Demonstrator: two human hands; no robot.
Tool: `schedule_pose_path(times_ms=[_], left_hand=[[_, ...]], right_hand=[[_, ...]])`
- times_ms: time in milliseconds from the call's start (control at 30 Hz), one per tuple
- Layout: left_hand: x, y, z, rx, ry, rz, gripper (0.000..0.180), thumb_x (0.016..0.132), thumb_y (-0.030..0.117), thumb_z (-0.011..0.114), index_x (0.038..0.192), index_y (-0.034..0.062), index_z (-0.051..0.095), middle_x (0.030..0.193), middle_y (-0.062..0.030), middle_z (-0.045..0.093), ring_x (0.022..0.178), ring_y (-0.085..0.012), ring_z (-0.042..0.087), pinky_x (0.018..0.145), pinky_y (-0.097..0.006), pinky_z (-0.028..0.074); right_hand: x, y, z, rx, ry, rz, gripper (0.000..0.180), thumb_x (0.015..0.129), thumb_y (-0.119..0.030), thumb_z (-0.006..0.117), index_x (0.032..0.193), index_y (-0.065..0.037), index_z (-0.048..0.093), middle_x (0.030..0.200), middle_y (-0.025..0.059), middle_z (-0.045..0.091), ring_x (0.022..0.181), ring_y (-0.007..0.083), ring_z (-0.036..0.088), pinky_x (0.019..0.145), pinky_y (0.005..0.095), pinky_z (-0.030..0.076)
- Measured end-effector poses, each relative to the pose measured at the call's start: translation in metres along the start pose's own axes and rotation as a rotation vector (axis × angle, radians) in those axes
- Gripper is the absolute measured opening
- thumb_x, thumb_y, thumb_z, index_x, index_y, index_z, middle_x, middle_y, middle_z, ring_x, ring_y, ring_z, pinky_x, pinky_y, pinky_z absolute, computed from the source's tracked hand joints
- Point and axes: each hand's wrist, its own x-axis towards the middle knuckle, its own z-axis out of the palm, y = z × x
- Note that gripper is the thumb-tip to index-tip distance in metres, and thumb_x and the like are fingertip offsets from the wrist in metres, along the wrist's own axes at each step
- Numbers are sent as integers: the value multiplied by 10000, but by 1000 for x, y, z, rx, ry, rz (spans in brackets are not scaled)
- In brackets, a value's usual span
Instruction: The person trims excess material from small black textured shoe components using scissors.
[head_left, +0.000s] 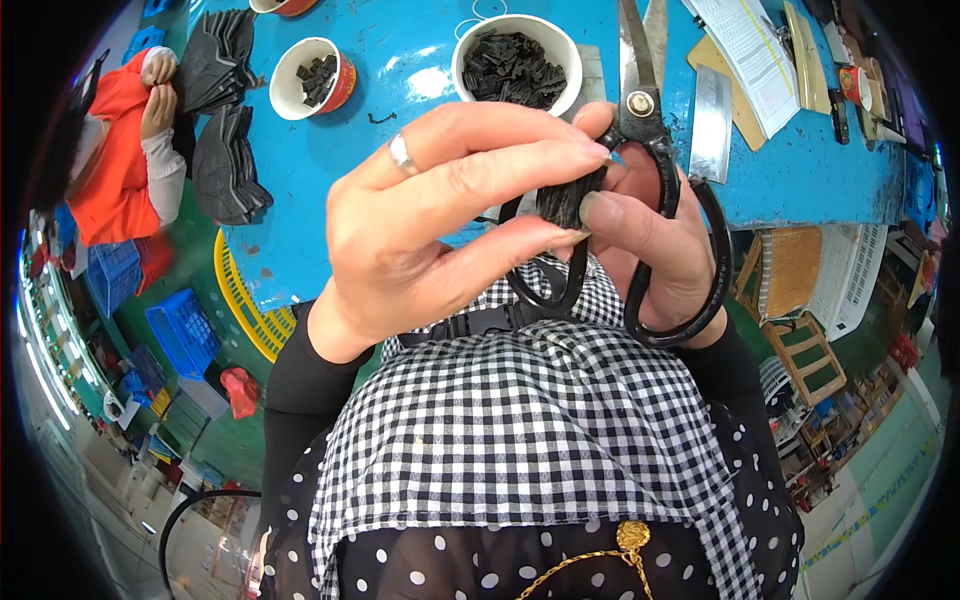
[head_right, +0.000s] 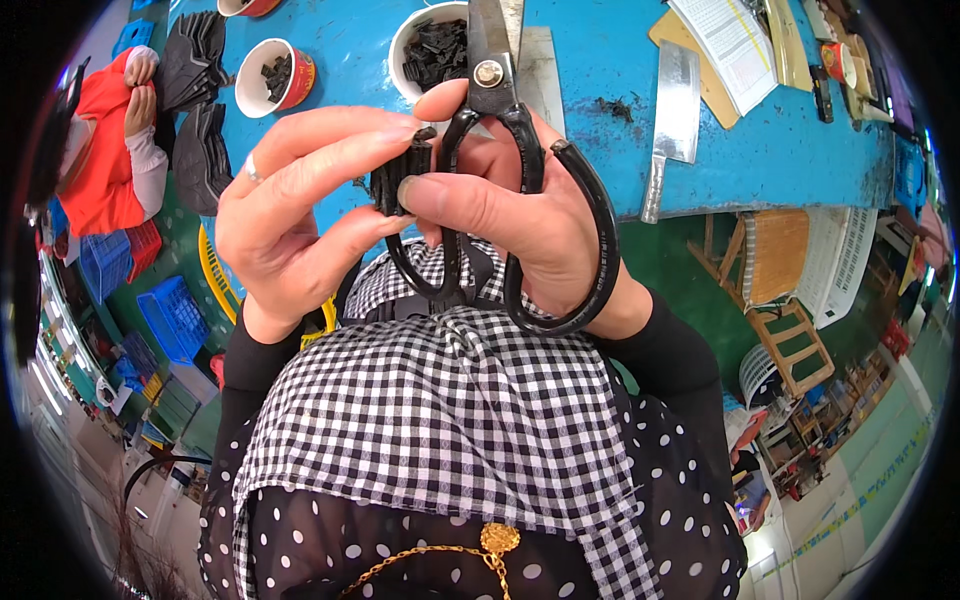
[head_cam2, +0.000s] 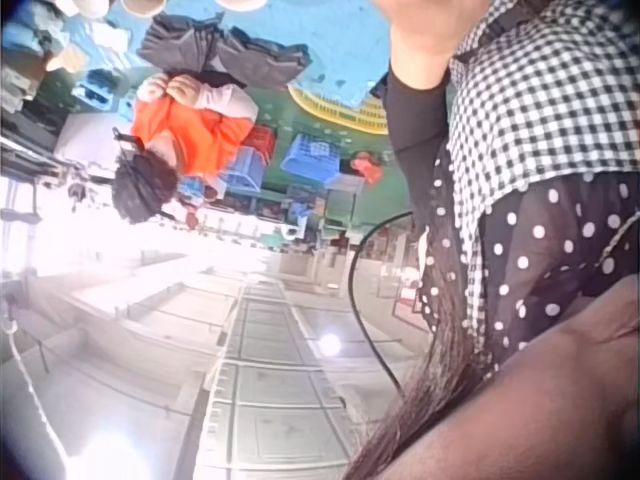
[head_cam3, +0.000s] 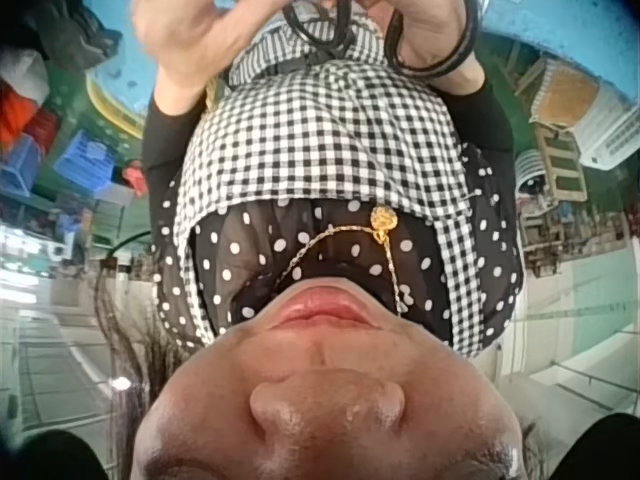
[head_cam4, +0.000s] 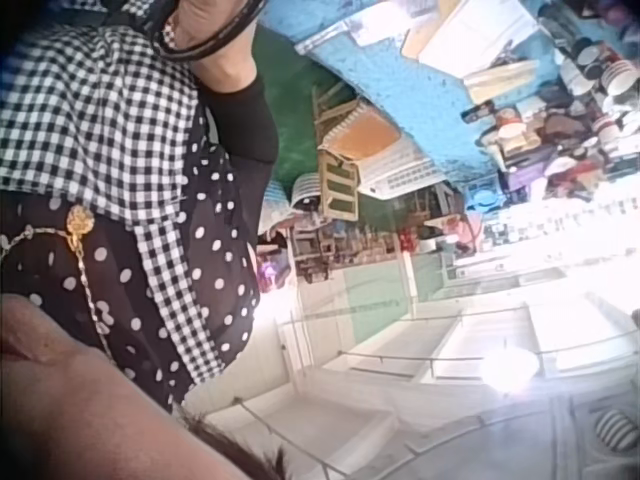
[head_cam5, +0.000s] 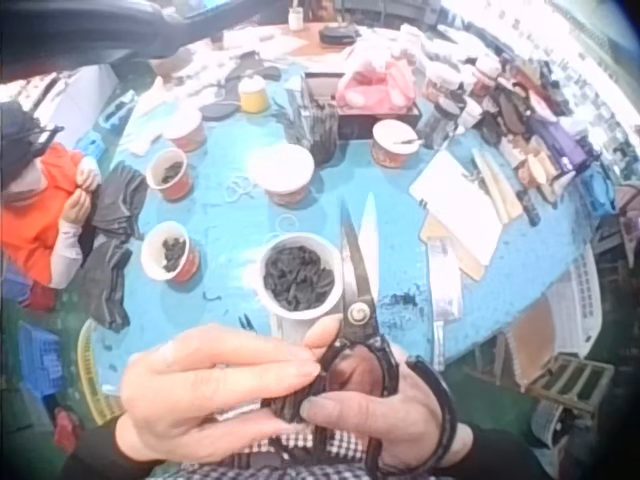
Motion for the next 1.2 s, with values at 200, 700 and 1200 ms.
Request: schedule_pose_path(times_ms=[200,700,1200], left_hand=[[-8,19,-7,-167,-22,-217,580,510,152,797,1008,-40,571,924,-128,590,846,-195,565,703,-291,453],[-28,48,-5,-609,184,-492,598,603,135,750,1131,-15,514,1097,-146,516,1034,-225,479,923,-350,331],[-48,65,-21,-364,126,-585,323,629,-47,665,887,3,478,824,-93,576,775,-152,588,706,-261,483]], right_hand=[[-9,5,5,-37,-13,-51,432,711,-23,652,1080,-11,428,772,65,549,680,107,533,608,220,418],[-17,9,17,-208,-81,-130,428,714,-2,641,1080,5,420,808,73,545,750,119,542,679,240,446],[-20,24,23,-466,-270,-481,531,707,1,641,1152,-16,353,912,131,548,869,184,541,777,283,440]])
